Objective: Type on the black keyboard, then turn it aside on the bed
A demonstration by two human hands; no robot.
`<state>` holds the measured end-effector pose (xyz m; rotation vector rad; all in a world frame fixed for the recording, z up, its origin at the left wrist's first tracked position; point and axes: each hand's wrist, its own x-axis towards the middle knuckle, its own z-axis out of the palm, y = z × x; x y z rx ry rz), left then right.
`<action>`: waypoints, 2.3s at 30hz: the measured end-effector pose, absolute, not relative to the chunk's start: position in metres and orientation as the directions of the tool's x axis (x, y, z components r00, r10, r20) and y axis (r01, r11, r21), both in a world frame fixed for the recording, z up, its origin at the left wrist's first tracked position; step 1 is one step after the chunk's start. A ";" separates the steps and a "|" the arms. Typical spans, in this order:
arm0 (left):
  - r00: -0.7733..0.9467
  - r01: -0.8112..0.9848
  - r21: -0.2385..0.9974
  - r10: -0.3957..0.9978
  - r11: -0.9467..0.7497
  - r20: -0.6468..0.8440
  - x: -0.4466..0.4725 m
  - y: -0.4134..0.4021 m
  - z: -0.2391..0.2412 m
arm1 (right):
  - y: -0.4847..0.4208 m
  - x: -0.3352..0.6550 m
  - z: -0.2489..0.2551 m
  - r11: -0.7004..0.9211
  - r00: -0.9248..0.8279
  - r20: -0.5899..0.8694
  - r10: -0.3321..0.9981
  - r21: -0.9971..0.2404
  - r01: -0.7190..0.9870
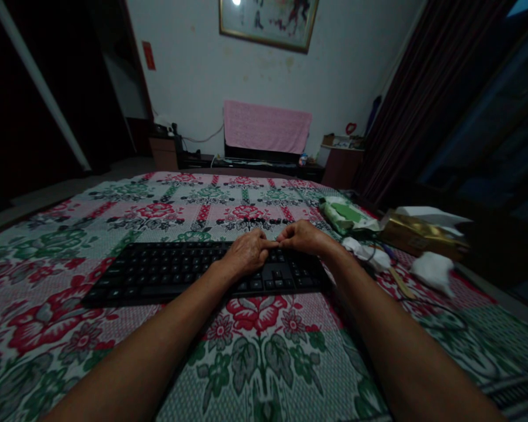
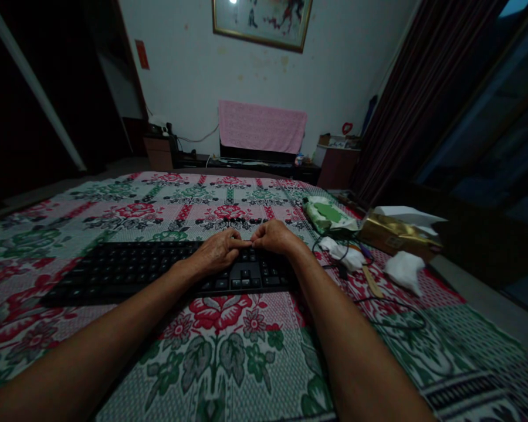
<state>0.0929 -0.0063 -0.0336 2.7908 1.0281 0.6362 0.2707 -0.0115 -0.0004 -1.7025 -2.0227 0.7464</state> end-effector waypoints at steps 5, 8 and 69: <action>0.692 0.598 0.254 0.650 -0.760 0.315 0.095 -0.004 -0.031 | -0.007 0.271 0.002 0.078 -0.171 -0.091 0.981 -0.620 0.781; 0.696 0.610 0.264 0.664 -0.747 0.274 0.095 -0.004 -0.029 | -0.005 0.271 0.003 0.070 -0.178 -0.120 0.977 -0.605 0.793; 0.508 0.834 0.219 0.860 -0.507 0.055 0.085 -0.011 -0.003 | -0.041 0.257 0.005 0.208 -0.224 0.047 0.973 -0.590 0.780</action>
